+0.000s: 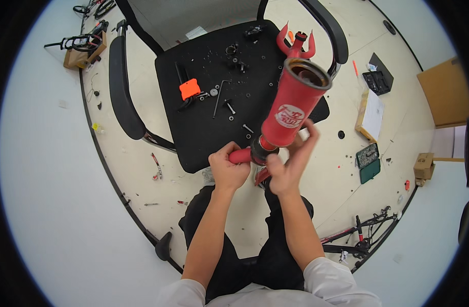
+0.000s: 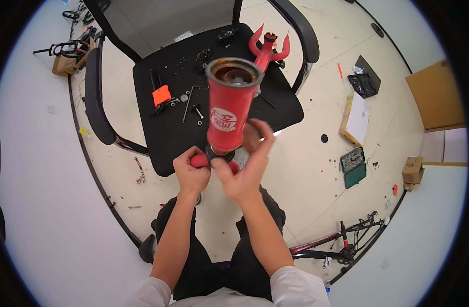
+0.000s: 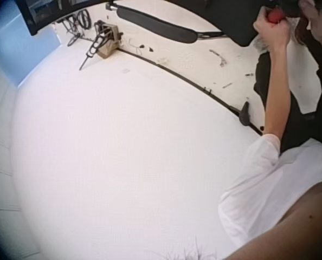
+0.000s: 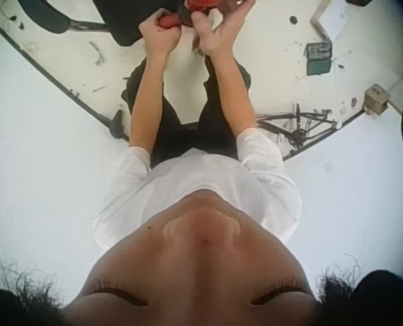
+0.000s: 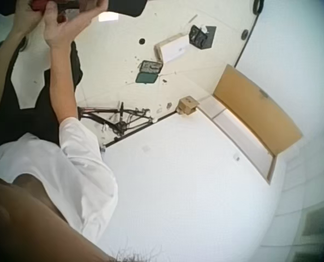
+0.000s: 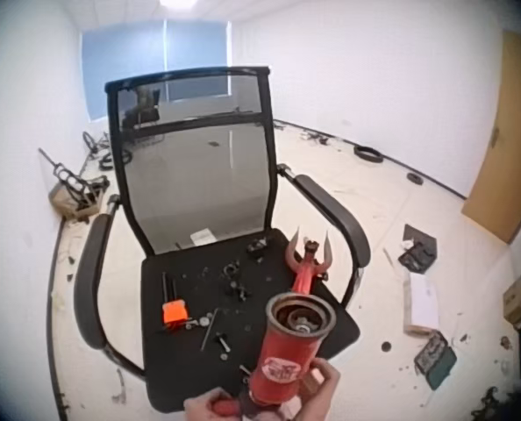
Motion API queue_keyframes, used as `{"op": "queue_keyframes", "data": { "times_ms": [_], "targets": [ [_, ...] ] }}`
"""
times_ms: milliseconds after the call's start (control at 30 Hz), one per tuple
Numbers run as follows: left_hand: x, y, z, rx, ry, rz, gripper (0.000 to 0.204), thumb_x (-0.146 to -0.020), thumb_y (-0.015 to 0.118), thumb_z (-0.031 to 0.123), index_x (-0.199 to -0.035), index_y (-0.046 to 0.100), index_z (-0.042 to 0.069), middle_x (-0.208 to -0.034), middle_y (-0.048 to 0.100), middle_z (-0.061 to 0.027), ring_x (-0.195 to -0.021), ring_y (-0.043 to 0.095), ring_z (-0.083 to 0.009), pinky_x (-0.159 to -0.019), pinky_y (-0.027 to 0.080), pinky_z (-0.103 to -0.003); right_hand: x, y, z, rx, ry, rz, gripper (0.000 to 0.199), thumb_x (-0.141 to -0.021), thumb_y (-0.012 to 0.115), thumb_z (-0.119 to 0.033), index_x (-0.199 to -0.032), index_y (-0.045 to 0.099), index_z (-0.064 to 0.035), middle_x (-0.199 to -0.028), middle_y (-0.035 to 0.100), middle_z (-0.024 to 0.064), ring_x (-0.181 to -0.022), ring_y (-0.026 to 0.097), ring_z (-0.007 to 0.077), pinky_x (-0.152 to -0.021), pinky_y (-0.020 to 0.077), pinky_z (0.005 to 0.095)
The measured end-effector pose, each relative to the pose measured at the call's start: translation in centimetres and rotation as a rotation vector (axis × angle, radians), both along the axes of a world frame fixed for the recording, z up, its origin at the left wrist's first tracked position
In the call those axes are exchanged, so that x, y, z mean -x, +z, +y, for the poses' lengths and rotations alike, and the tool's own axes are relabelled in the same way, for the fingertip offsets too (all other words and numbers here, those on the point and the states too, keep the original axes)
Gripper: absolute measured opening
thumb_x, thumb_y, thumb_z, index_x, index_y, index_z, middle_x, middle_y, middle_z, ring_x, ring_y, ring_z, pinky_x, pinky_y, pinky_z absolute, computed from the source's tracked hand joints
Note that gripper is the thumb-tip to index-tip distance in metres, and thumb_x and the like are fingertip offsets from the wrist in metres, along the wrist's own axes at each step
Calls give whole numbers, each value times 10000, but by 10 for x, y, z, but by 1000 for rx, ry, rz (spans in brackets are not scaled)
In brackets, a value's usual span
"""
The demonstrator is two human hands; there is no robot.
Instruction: The person assembles a bicycle handlebar by attaching black grips to a red handlebar and securing them with an Allen key. The person uses an Allen key to tighten the bolts on the grips and adjusts the handlebar position.
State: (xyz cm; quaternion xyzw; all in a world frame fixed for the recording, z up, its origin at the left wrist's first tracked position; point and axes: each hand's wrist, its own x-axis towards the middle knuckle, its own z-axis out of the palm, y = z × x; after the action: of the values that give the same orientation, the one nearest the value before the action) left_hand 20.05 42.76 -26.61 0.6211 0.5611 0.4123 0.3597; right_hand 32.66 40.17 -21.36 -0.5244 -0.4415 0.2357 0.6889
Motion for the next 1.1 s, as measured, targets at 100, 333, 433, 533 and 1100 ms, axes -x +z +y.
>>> {"op": "queue_keyframes", "data": {
  "times_ms": [100,333,433,533,1100],
  "targets": [
    [1,15,5,0,-33,-13,208,-724,738,88,-625,567,22,-482,498,-105,-412,502,-244,-480,397,-300,-14,21,15,-96,-137,-77,930,-749,769,-378,-1446,292,13,-1309,528,204,-1161,579,302,-1005,442,431],
    [9,17,12,-16,-162,40,232,-698,747,93,-581,557,32,-476,491,-117,-416,502,-293,-461,382,-321,-32,73,42,-59,55,-15,397,-816,693,-133,-1168,599,24,-1147,636,101,-1022,594,179,-914,469,326],
    [14,13,14,-11,-224,6,229,-678,748,91,-573,552,36,-485,501,-120,-436,520,-305,-461,388,-333,-32,69,45,-134,59,-18,280,-833,616,-67,-1097,624,26,-1106,647,92,-1012,590,163,-947,460,327],
    [17,12,20,-75,-243,29,226,-673,749,95,-577,551,43,-496,514,-117,-452,534,-308,-461,397,-346,-30,71,50,-139,-60,-73,318,-861,564,-193,-1070,588,46,-1067,625,166,-1108,586,274,-1079,406,441],
    [-5,17,14,-142,-75,-97,376,-734,808,119,-547,493,32,-456,436,-117,-387,428,-283,-423,333,-310,-19,45,45,-179,95,-16,430,-646,623,-125,-1043,511,-1,-1020,545,117,-987,532,226,-1013,390,387]
  ]
}}
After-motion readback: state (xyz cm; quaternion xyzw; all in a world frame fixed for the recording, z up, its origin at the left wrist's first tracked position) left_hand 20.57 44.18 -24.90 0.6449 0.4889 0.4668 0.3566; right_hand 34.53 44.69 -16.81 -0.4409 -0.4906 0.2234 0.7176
